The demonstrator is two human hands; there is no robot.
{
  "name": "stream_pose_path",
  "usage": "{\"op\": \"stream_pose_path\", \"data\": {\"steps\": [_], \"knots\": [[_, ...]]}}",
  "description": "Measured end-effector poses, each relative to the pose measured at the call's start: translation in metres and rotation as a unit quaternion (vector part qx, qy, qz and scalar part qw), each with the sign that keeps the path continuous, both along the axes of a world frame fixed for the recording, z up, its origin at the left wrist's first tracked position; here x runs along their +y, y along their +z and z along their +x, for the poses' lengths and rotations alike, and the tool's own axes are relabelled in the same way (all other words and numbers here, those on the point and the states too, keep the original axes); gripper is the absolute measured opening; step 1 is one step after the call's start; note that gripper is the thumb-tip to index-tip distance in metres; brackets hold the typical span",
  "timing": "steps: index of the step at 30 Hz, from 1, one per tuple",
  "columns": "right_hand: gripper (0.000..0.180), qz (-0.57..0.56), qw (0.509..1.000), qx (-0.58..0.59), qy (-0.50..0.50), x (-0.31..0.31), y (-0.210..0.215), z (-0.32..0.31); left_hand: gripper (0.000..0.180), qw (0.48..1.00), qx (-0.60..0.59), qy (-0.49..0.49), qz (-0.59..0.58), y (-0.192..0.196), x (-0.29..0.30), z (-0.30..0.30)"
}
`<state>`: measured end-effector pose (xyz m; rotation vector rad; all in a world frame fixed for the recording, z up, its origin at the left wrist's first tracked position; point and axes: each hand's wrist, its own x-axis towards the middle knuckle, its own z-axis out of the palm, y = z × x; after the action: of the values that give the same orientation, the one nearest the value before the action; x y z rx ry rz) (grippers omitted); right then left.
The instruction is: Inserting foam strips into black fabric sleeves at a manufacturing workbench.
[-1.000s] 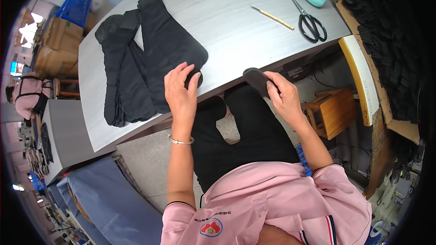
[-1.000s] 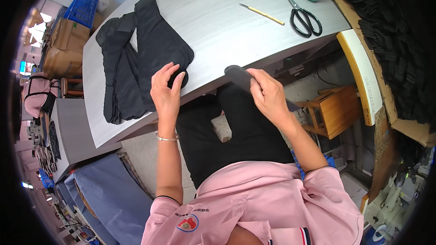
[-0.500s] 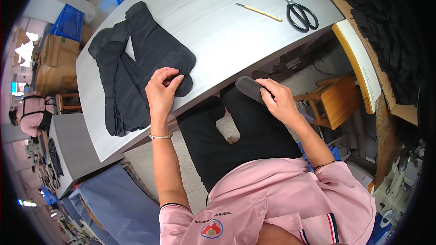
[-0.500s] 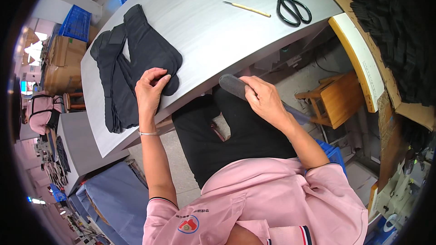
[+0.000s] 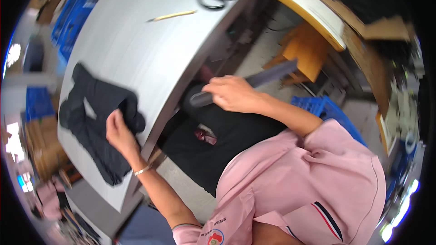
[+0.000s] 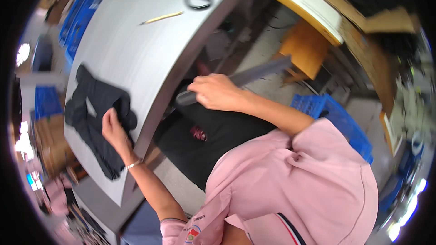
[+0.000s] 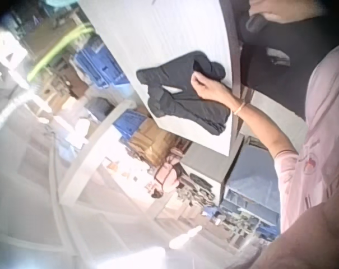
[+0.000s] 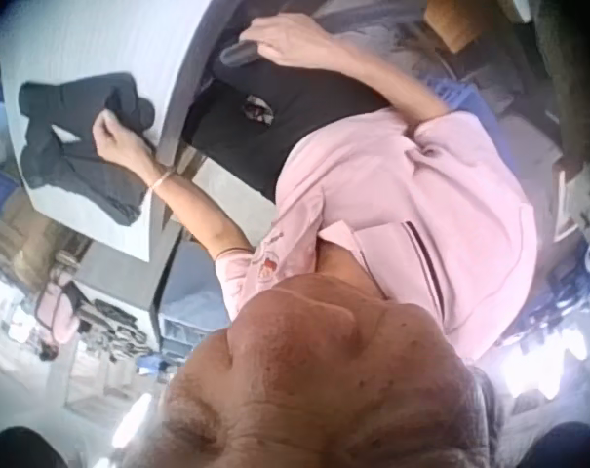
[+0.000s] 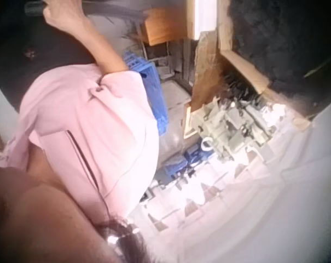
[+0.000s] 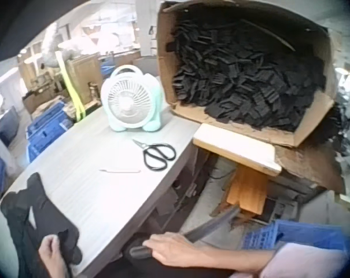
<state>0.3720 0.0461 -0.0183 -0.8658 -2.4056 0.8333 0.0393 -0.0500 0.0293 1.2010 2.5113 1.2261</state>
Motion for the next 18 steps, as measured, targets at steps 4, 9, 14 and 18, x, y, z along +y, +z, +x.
{"op": "stream_pose_path", "data": {"steps": [4,9,14,18], "knots": [[0.012,0.026,0.999,0.016,0.010,-0.001,-0.005,0.001,0.026,0.995,-0.008,-0.013,0.097,0.010,0.032,0.016],[0.011,0.026,0.999,-0.035,0.012,-0.002,-0.003,0.007,0.021,0.983,0.057,-0.152,0.080,-0.001,0.067,0.072],[0.010,0.037,0.999,-0.006,-0.014,0.002,-0.005,0.019,0.022,0.977,0.083,-0.189,0.060,-0.020,0.046,0.124],[0.011,0.032,0.999,-0.033,-0.007,0.003,-0.008,0.021,0.025,0.969,0.154,-0.190,0.034,-0.018,0.023,0.127]]}}
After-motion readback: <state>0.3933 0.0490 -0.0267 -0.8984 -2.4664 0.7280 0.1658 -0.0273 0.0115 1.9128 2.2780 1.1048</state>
